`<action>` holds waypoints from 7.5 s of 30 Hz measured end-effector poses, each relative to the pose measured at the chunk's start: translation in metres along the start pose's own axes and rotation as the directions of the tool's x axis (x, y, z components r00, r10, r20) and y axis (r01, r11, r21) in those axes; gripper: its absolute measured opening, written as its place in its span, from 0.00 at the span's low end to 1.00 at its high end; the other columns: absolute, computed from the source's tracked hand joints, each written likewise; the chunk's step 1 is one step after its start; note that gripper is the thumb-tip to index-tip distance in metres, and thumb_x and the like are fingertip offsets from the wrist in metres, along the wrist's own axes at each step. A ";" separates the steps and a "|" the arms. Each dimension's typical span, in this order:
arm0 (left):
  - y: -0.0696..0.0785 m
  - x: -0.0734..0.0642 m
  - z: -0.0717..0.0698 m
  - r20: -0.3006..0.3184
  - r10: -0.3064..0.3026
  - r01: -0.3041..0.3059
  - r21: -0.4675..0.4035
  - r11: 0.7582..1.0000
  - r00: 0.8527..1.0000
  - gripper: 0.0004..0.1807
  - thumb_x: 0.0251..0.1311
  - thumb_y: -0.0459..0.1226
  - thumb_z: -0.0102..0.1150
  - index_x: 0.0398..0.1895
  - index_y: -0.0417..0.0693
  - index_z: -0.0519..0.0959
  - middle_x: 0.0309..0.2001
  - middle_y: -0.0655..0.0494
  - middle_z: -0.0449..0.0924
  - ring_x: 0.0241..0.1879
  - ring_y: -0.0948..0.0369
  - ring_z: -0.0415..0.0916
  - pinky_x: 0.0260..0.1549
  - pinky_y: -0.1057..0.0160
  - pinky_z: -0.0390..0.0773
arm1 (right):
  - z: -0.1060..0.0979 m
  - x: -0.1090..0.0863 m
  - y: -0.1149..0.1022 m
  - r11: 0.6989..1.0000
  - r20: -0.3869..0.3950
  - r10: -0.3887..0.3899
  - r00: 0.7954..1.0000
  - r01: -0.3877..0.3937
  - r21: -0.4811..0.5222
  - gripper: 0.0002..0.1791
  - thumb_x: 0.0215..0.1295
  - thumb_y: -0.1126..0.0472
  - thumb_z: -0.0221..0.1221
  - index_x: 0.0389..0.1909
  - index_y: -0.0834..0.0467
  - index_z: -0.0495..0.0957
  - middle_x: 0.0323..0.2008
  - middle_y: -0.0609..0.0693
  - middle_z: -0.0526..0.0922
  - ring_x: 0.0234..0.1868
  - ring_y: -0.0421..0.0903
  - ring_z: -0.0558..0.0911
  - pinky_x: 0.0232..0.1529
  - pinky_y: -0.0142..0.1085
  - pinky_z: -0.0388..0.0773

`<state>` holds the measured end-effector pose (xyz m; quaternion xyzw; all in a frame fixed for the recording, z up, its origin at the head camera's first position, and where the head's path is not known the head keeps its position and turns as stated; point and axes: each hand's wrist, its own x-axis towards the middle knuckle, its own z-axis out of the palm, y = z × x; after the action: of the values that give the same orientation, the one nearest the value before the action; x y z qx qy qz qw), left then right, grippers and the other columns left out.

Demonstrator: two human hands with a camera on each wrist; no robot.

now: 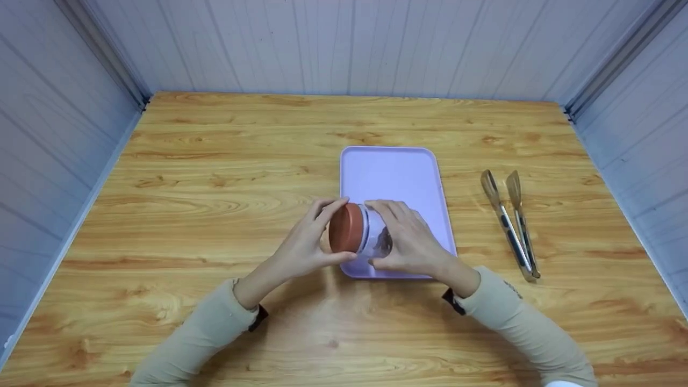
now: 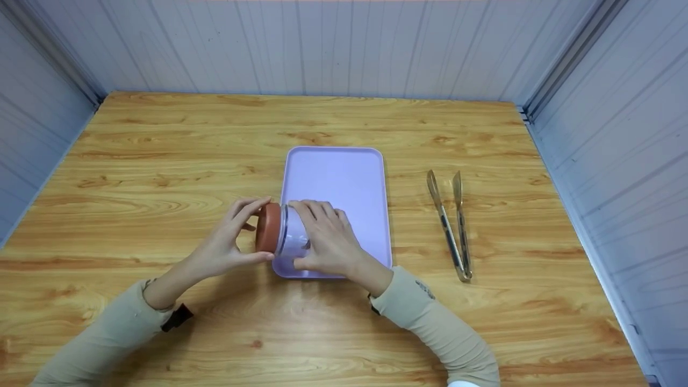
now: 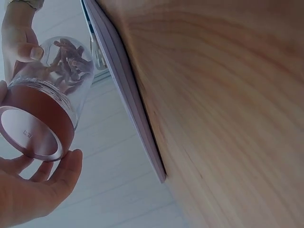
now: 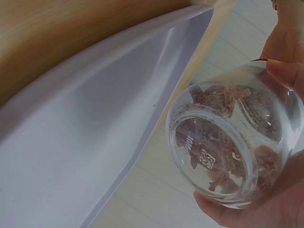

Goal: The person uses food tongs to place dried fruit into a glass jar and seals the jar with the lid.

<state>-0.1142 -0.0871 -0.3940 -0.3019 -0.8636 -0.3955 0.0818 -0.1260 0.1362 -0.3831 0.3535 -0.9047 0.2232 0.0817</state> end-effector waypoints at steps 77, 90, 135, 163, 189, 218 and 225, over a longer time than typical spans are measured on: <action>-0.004 0.005 0.002 0.086 0.235 -0.210 -0.228 0.951 0.968 0.38 0.52 0.47 0.59 0.64 0.46 0.55 0.61 0.51 0.55 0.57 0.56 0.57 0.50 0.58 0.65 | -0.019 -0.009 0.007 0.988 0.150 -0.021 0.989 -0.003 0.157 0.51 0.32 0.43 0.67 0.60 0.59 0.60 0.51 0.53 0.70 0.48 0.47 0.69 0.43 0.41 0.68; -0.007 0.005 -0.003 0.168 0.209 -0.191 -0.117 0.975 0.963 0.42 0.44 0.52 0.64 0.64 0.54 0.59 0.60 0.51 0.60 0.57 0.55 0.60 0.49 0.57 0.67 | -0.018 -0.011 0.007 0.989 0.171 -0.017 0.985 -0.008 0.147 0.51 0.32 0.42 0.67 0.60 0.57 0.59 0.51 0.50 0.70 0.47 0.43 0.68 0.42 0.39 0.68; 0.000 -0.001 -0.001 0.210 0.183 -0.148 -0.173 0.974 0.960 0.42 0.54 0.49 0.56 0.68 0.52 0.47 0.65 0.51 0.51 0.60 0.57 0.54 0.50 0.56 0.66 | -0.017 -0.013 0.009 0.991 0.155 -0.043 0.987 0.022 0.130 0.51 0.32 0.40 0.66 0.60 0.57 0.59 0.51 0.49 0.70 0.47 0.43 0.68 0.42 0.40 0.68; 0.003 -0.001 0.002 0.194 0.169 -0.167 -0.027 0.986 0.966 0.45 0.45 0.52 0.62 0.66 0.52 0.53 0.63 0.52 0.56 0.58 0.57 0.57 0.53 0.58 0.62 | -0.015 -0.013 0.007 0.994 0.135 -0.056 0.989 0.042 0.102 0.51 0.31 0.41 0.66 0.60 0.55 0.59 0.50 0.47 0.70 0.46 0.42 0.68 0.41 0.38 0.68; 0.014 0.004 0.012 0.162 -0.207 0.234 -0.169 0.957 0.965 0.42 0.43 0.60 0.59 0.57 0.47 0.62 0.46 0.57 0.68 0.35 0.63 0.71 0.26 0.69 0.75 | -0.015 -0.012 0.004 0.998 0.150 -0.018 0.988 0.008 0.065 0.52 0.30 0.42 0.66 0.61 0.54 0.58 0.51 0.47 0.68 0.48 0.42 0.66 0.41 0.39 0.66; 0.014 -0.004 0.008 0.080 -0.079 0.083 -0.052 0.995 0.994 0.45 0.43 0.60 0.58 0.63 0.51 0.56 0.53 0.55 0.63 0.39 0.65 0.70 0.28 0.67 0.75 | -0.011 -0.012 0.001 0.992 0.053 -0.102 0.993 0.098 0.074 0.51 0.30 0.44 0.67 0.60 0.56 0.58 0.51 0.48 0.69 0.50 0.43 0.65 0.46 0.41 0.64; 0.015 -0.004 0.014 0.094 -0.164 0.174 -0.119 0.977 0.982 0.47 0.39 0.60 0.61 0.60 0.45 0.59 0.47 0.54 0.67 0.34 0.62 0.71 0.24 0.68 0.76 | -0.008 -0.013 0.000 0.994 0.050 -0.095 0.994 0.092 0.052 0.52 0.29 0.44 0.67 0.60 0.55 0.59 0.51 0.49 0.69 0.50 0.44 0.65 0.45 0.42 0.63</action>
<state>-0.1010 -0.0711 -0.3954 -0.2482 -0.8619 -0.4420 -0.0077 -0.1166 0.1477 -0.3797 0.4031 -0.8831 0.2324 0.0596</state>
